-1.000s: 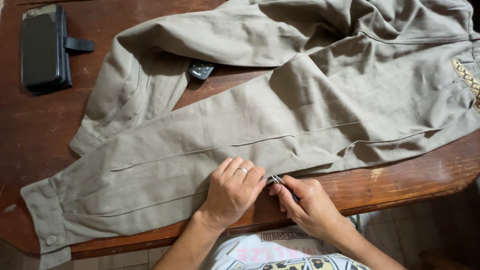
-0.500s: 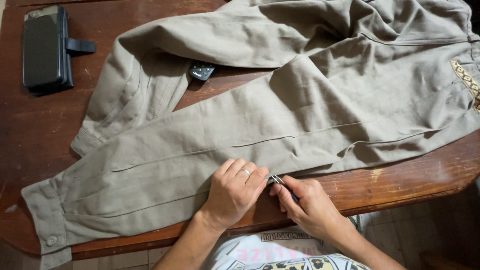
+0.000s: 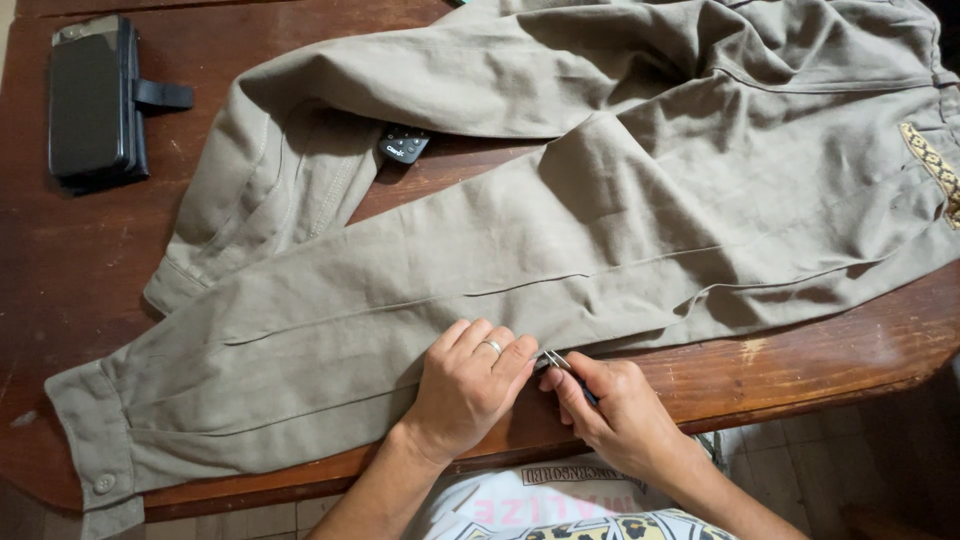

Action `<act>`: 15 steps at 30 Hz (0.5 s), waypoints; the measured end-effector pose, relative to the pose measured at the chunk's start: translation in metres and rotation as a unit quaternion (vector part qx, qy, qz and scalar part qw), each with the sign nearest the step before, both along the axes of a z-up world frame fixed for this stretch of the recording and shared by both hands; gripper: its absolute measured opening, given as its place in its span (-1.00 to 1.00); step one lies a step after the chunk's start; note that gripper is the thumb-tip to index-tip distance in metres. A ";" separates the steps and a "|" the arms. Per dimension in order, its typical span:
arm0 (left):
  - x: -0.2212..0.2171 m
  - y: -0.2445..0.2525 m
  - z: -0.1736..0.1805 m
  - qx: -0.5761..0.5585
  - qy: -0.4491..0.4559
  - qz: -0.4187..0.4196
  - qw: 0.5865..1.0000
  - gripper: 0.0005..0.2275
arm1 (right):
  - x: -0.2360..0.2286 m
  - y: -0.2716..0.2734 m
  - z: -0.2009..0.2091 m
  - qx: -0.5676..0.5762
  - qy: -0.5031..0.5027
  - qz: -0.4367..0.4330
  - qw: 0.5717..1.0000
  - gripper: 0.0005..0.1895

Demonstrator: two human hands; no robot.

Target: Using a small tool to pick at and remove threads from the seam of a pair of pants

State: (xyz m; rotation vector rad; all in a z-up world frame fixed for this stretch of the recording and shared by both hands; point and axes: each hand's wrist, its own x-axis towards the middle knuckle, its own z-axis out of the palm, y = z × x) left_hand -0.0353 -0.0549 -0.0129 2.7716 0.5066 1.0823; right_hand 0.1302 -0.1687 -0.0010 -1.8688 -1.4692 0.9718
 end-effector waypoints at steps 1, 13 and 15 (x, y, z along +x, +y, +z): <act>0.000 0.000 0.000 0.000 0.000 0.000 1.000 -0.80 | 0.000 0.000 -0.001 0.000 0.000 0.000 1.000 -0.73; 0.003 -0.001 0.003 0.016 -0.027 0.008 0.999 -0.88 | -0.004 0.000 -0.001 0.043 -0.015 0.007 0.999 -0.73; 0.003 -0.001 0.006 0.016 -0.030 0.015 0.999 -0.84 | -0.002 -0.001 -0.004 0.036 -0.026 0.007 0.999 -0.73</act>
